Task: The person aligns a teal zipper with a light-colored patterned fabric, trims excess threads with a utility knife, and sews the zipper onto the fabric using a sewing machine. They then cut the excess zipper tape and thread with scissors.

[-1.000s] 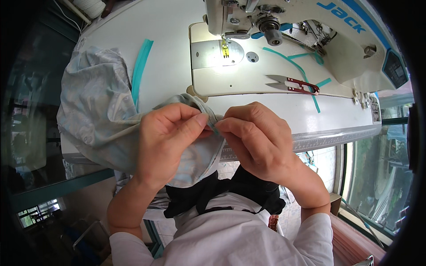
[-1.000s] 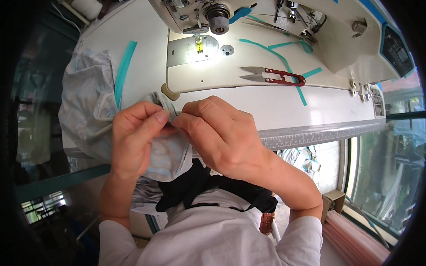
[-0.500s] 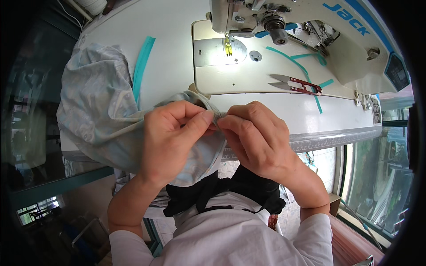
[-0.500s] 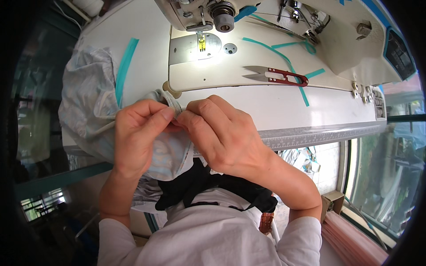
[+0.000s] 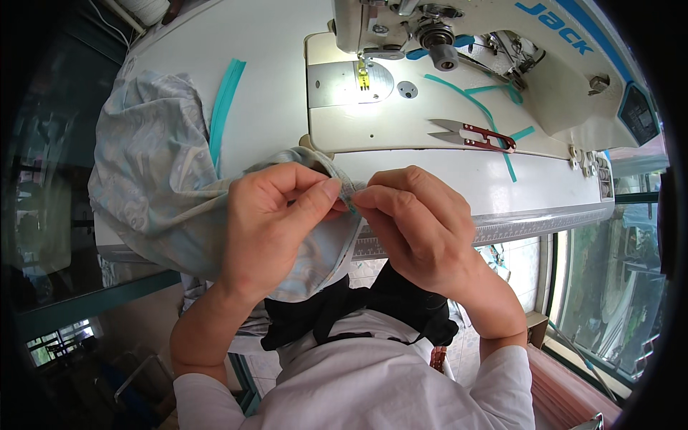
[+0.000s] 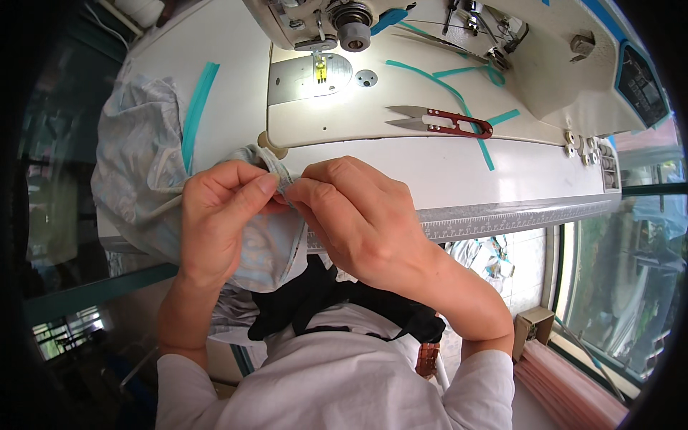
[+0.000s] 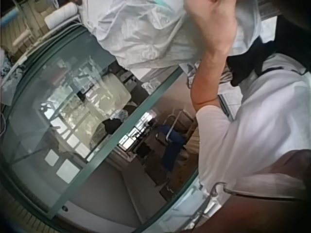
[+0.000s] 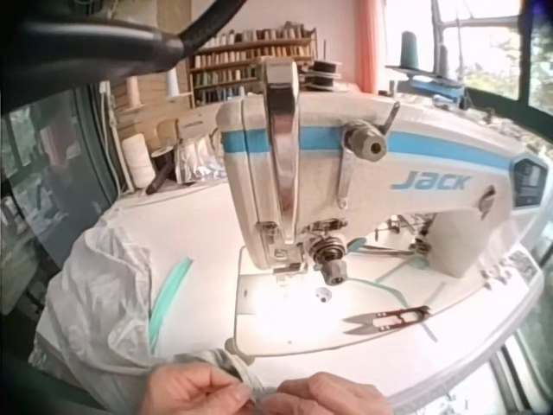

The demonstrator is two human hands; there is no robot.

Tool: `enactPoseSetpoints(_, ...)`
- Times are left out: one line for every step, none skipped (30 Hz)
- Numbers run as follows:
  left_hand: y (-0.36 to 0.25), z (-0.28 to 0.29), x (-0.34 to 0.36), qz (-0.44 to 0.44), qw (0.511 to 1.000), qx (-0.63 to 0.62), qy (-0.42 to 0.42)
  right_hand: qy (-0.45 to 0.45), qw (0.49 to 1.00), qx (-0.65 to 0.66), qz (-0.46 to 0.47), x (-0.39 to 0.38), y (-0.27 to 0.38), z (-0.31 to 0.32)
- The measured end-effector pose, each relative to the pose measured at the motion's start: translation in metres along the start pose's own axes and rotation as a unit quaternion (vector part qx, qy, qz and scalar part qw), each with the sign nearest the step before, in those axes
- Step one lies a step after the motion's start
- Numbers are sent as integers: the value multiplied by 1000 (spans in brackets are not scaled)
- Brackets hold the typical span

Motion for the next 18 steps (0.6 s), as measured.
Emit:
enactPoseSetpoints(1, 0, 0, 1, 1000, 0, -1, 1, 1000, 4, 3, 0, -1, -2)
enactPoseSetpoints(1, 0, 0, 1, 1000, 3, -6, 2, 1000, 8, 6, 0, -2, -5)
enactPoseSetpoints(0, -2, 0, 2, 1000, 7, -10, 11, 1000, -2, 5, 0, -2, -6)
enactPoseSetpoints(0, -2, 0, 3, 1000, 10, -15, 19, 1000, -13, 4, -1, -2, -8)
enactPoseSetpoints(1, -2, -1, 4, 1000, 20, -18, 28, 999, -24, 2, -1, -2, -9)
enactPoseSetpoints(2, -1, -1, 4, 999, 30, -21, 31, 999, -24, 0, -1, -2, -10)
enactPoseSetpoints(3, -1, -1, 5, 999, 40, -23, 34, 999, -23, -3, -1, -2, -10)
enactPoseSetpoints(3, -1, -2, 1, 999, 39, -25, 38, 999, -23, -6, -2, -2, -11)
enactPoseSetpoints(3, -2, -2, -3, 999, 37, -27, 37, 999, -15, -13, -2, -2, -10)
enactPoseSetpoints(2, -2, -2, -7, 999, 36, -29, 35, 999, -6, -21, -2, 0, -7)
enactPoseSetpoints(2, -2, -2, -4, 999, 33, -26, 34, 999, 2, -27, -2, 0, -5)
enactPoseSetpoints(2, -3, -1, 0, 999, 29, -23, 32, 999, 3, -32, -4, 1, -4)
enactPoseSetpoints(2, -3, -1, 3, 999, 26, -21, 30, 999, 3, -37, -7, 2, -2)
enactPoseSetpoints(2, -2, -1, 6, 999, 27, -21, 28, 999, 3, -42, -9, 3, -1)
enactPoseSetpoints(2, -1, -1, 9, 999, 29, -22, 27, 998, 9, -52, -10, 4, 0)
enactPoseSetpoints(3, -1, -1, 12, 999, 31, -22, 26, 998, 16, -62, -11, 4, 1)
enactPoseSetpoints(2, -1, -1, 12, 999, 28, -22, 25, 997, 22, -72, -11, 4, 2)
enactPoseSetpoints(2, -2, -1, 12, 999, 26, -21, 17, 997, 27, -76, -12, 4, 3)
Point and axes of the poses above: each hand's wrist, its own x-axis towards the middle knuckle, its own z-axis out of the back of the hand, y = z × x, the point moved 6 cm from there along x, towards the middle knuckle, and after that the axes turned 12 degrees about z, right-handed, at the moved point
